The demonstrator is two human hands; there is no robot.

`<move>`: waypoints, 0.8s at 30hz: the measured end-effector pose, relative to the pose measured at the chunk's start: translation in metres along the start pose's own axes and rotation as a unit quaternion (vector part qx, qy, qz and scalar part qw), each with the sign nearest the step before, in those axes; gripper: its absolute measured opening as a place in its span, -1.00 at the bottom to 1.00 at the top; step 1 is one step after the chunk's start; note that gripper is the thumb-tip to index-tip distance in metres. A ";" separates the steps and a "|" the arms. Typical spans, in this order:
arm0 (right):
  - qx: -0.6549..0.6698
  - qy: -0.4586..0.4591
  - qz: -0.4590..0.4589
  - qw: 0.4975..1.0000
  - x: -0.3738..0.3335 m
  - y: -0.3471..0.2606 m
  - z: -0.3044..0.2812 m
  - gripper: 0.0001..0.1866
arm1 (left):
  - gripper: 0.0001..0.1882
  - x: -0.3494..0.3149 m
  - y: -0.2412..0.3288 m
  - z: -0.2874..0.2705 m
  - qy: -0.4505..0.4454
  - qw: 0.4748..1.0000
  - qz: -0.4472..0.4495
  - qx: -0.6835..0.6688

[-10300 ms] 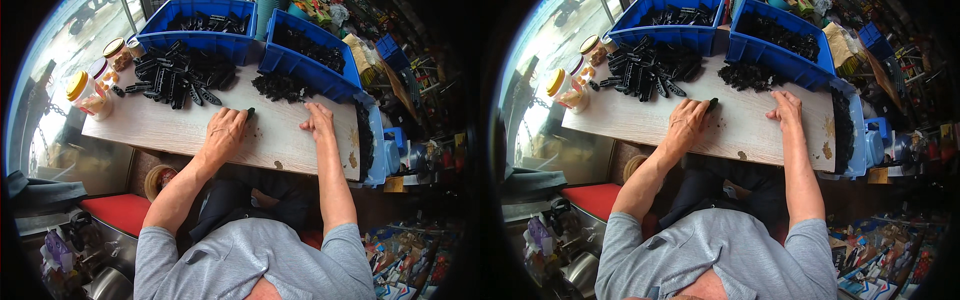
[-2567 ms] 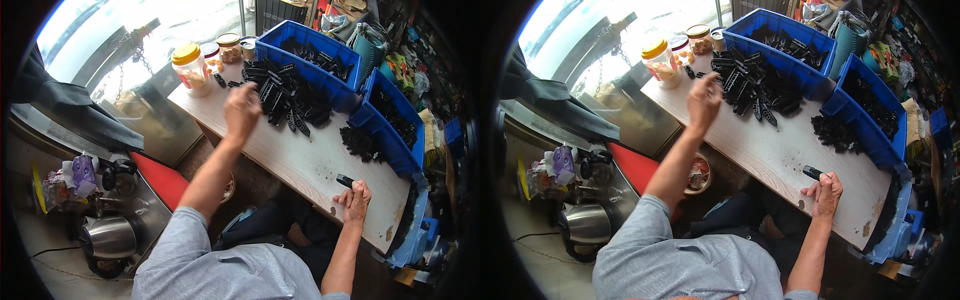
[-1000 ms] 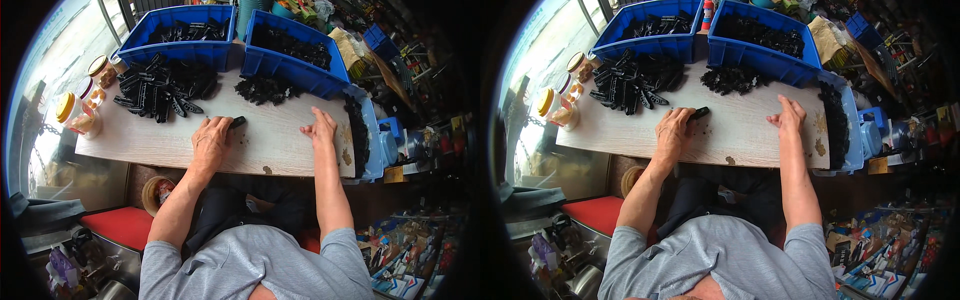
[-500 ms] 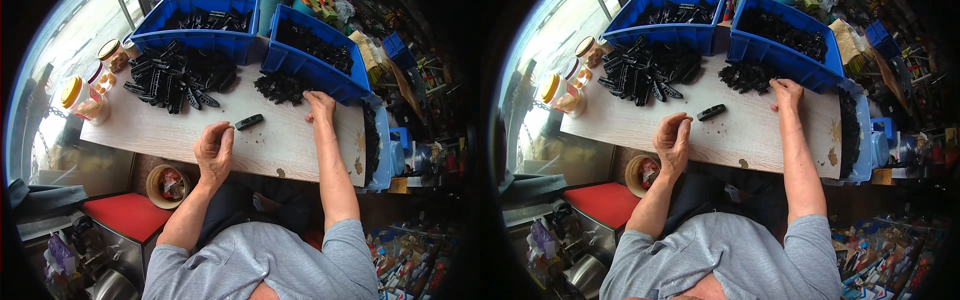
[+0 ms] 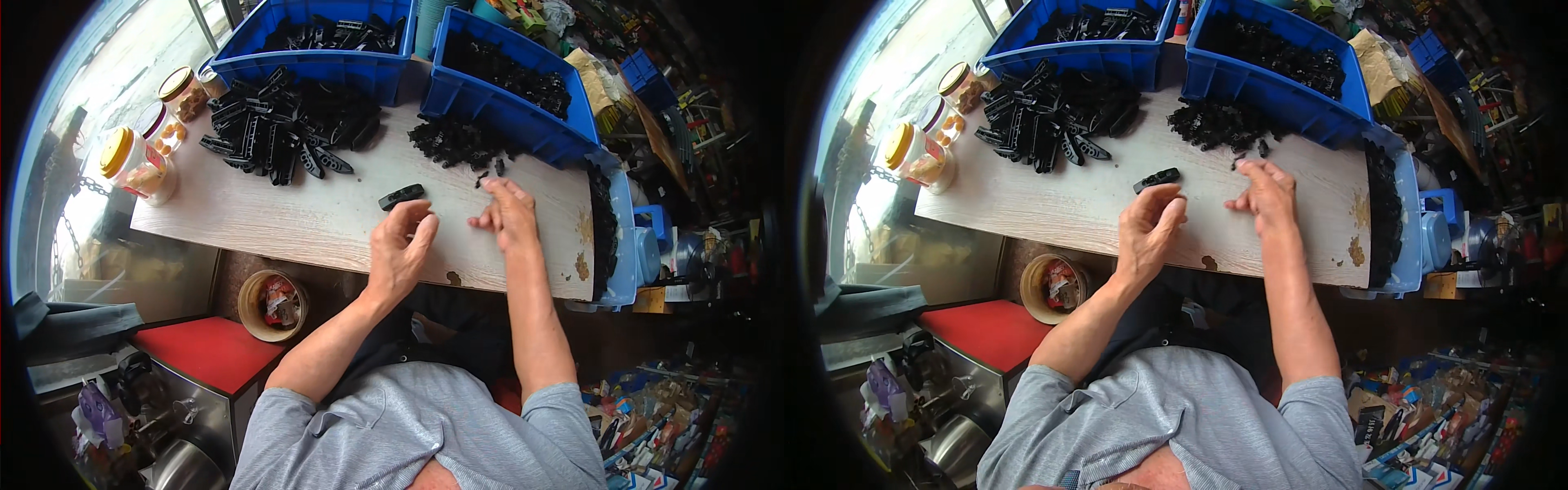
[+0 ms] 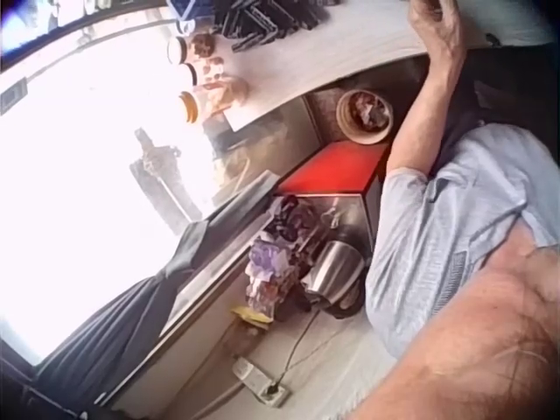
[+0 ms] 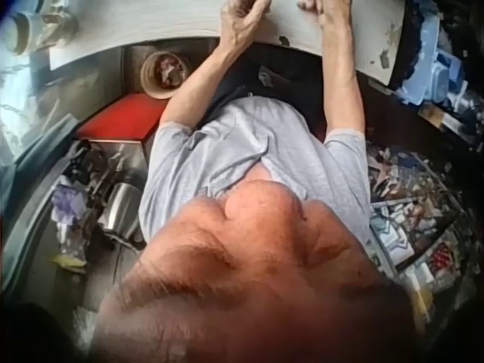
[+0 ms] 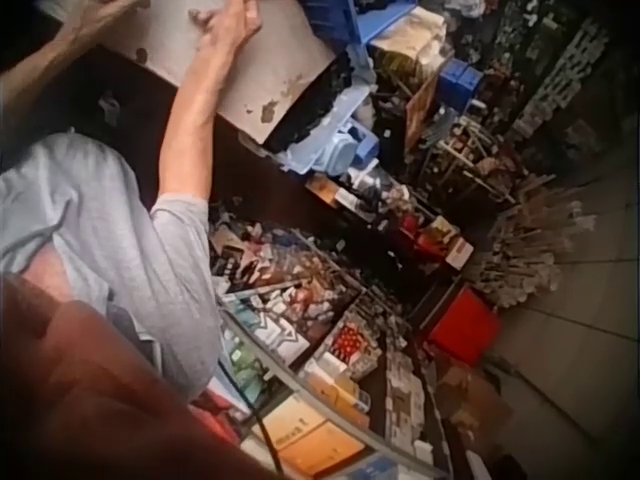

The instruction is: Assembling and inspecting small black plastic components at a workshop bench.

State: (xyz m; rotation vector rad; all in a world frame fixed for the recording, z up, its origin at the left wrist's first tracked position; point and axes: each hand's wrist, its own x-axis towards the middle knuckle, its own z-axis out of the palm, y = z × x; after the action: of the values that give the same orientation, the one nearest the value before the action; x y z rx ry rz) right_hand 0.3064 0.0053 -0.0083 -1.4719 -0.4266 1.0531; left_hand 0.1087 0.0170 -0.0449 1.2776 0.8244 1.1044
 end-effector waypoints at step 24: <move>0.040 -0.140 -0.077 0.986 -0.118 0.017 0.034 -0.80 | -0.64 -0.032 0.074 -0.046 0.084 0.886 0.227 0.395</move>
State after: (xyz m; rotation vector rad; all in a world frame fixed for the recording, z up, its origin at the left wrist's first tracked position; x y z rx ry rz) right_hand 0.2126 -0.0698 0.0218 -1.2029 -0.6795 1.1428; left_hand 0.0429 -0.0025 0.0182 2.1623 1.2121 1.3103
